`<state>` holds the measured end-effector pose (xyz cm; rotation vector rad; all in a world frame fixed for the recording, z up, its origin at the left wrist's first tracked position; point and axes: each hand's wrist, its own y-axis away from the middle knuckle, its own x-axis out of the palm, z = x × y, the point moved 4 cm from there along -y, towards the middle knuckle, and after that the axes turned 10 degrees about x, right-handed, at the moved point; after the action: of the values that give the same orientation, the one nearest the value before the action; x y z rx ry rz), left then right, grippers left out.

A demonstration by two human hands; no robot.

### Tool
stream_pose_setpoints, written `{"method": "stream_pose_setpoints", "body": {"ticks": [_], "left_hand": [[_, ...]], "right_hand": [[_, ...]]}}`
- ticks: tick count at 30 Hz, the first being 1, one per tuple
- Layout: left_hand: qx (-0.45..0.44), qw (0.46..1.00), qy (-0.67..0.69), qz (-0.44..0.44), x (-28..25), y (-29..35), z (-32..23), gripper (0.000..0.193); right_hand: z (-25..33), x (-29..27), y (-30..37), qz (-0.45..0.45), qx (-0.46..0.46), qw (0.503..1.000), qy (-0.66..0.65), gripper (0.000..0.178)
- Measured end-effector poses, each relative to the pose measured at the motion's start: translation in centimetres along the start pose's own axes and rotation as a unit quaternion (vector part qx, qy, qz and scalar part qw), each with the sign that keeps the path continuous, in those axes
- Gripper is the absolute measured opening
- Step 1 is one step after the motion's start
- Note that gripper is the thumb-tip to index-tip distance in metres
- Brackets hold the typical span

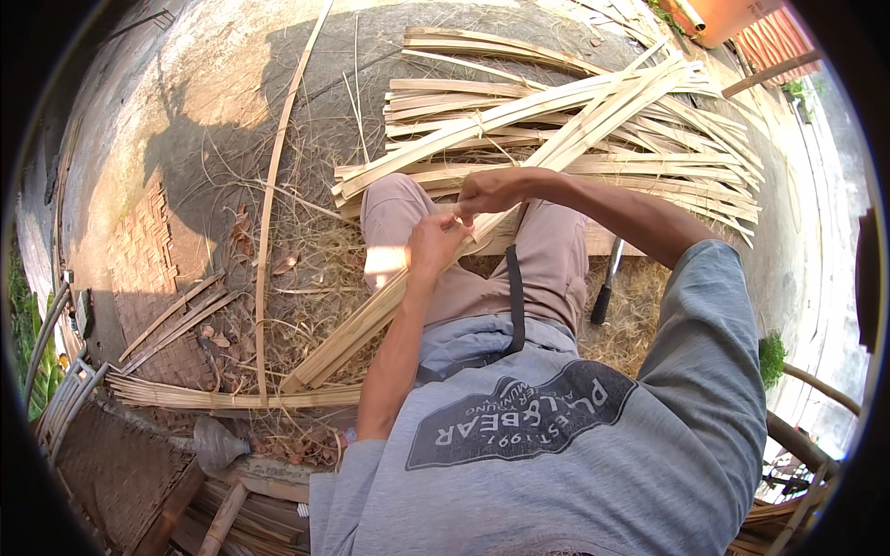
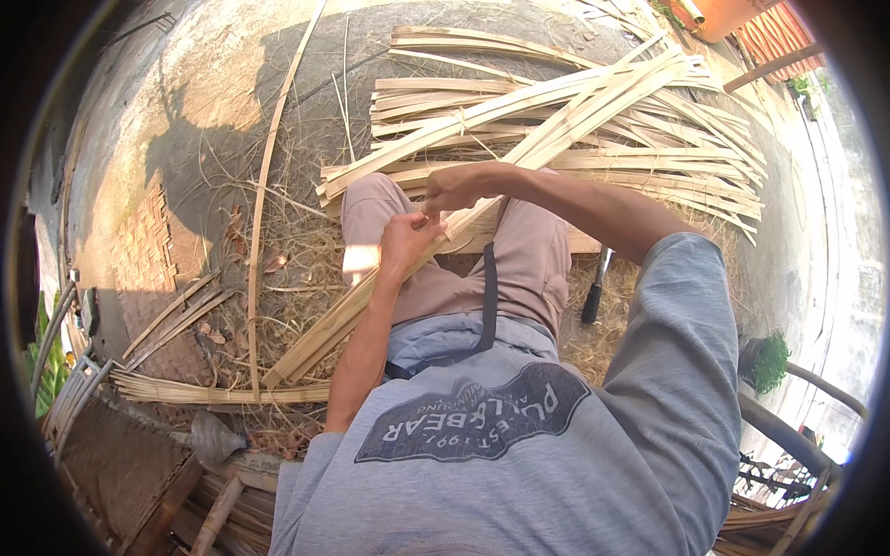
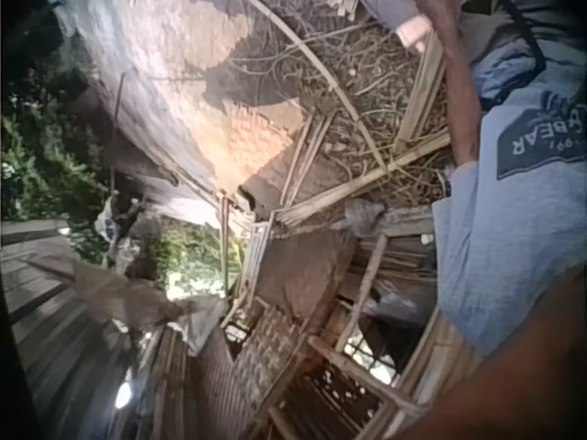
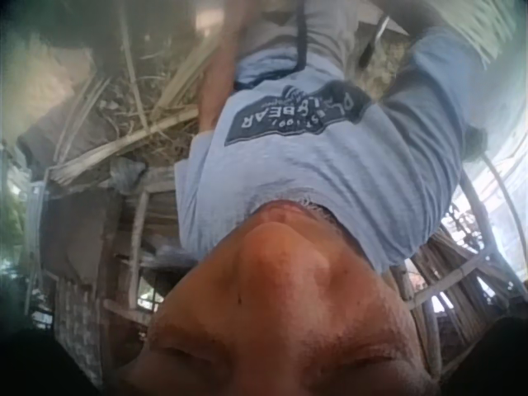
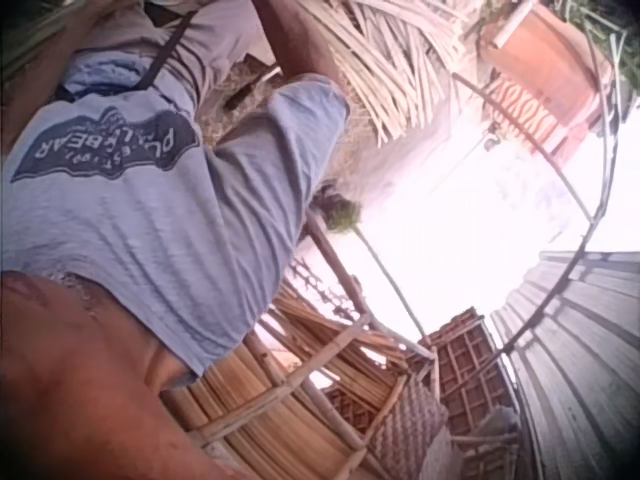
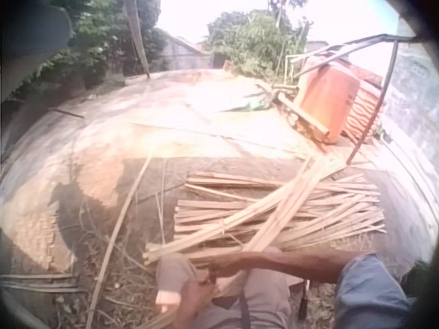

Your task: The person sits on the ground and uses a knife to split long bamboo strips into thinner slats. They repeatedly cut the strips, gather the finished slats, and bundle them together using a thin strip of bamboo.

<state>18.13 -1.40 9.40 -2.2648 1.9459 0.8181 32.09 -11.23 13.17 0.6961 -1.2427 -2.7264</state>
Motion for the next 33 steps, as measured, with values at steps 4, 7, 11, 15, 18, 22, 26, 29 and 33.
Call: {"method": "stream_pose_setpoints", "body": {"ticks": [4,7,11,15,18,22,26,29,33], "left_hand": [[-0.02,1.0,0.018,-0.01,-0.1,-0.1,0.2,0.04],[-0.003,0.999,0.03,-0.022,0.0,0.0,0.5,0.04],[-0.007,0.999,0.018,-0.044,0.2,-0.1,1.1,0.043],[0.019,0.997,-0.019,-0.077,0.4,-0.1,1.7,0.06],[-0.029,0.995,-0.077,-0.065,-0.1,0.9,0.7,0.064],[-0.048,0.993,-0.109,0.013,-0.6,0.7,-0.2,0.066],[0.005,0.988,-0.149,-0.049,0.0,0.9,0.8,0.068],[0.011,0.987,-0.153,-0.055,0.2,0.8,0.9,0.068],[-0.047,0.99,-0.136,0.013,-0.4,0.6,0.2,0.069]], "right_hand": [[-0.3,-2.9,-0.4,-0.347,-0.098,0.932,0.031,0.02],[0.9,-2.1,0.5,-0.306,0.005,0.9,0.311,0.013],[3.3,0.1,2.4,-0.148,0.077,0.907,0.387,0.02],[5.3,0.0,2.1,-0.012,0.0,0.963,0.269,0.03],[4.1,-1.8,-1.0,0.003,-0.104,0.986,0.131,0.037],[2.0,-2.5,-5.1,-0.073,-0.049,0.994,0.062,0.045],[-1.5,-1.9,-7.7,-0.146,0.028,0.987,0.067,0.046],[-6.1,-0.1,-9.0,-0.136,0.06,0.986,0.072,0.04],[-4.1,-0.3,-5.2,-0.243,0.096,0.956,0.133,0.029]]}}
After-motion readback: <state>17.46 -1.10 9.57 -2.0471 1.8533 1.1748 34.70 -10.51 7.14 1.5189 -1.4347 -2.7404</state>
